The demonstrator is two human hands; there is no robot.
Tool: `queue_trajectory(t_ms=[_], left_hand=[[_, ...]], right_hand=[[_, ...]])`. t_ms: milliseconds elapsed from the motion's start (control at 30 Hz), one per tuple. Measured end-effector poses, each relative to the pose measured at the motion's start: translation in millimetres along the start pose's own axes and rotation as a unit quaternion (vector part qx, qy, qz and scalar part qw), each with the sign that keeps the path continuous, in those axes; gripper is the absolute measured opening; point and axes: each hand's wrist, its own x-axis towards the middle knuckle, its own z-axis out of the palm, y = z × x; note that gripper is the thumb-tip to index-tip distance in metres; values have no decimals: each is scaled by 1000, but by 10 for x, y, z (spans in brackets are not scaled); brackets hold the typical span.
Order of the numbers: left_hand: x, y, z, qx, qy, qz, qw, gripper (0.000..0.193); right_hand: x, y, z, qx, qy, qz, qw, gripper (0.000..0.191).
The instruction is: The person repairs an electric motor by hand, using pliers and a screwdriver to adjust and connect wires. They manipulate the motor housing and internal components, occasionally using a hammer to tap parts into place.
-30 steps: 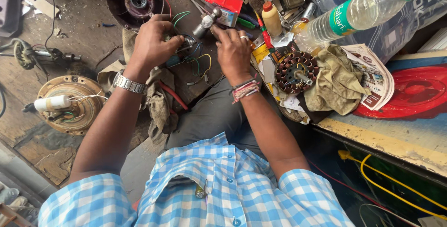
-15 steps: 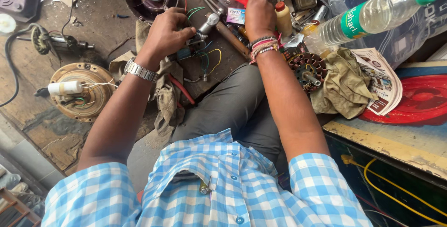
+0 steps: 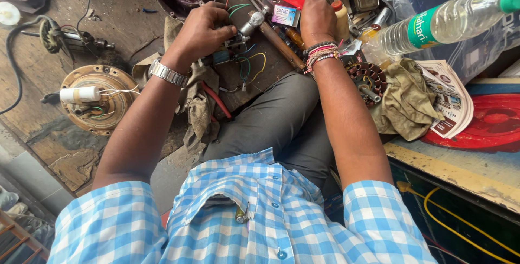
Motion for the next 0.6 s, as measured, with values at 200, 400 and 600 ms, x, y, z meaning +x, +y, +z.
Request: queue_trajectory(t_ms=[200,400,600], left_hand=[[-8,-11,-2,-18,-6,-16,1000,26],[-1,26,4,-29,-8,-40,999,29],[12,23,0,-3,-8,-2,1000,27]], right_hand=[[-104,-25,11,104,99,14,990,16],[-89,-116,-15,171,112,53,977,28],[47,-67,91,107,120,-12,987,23]])
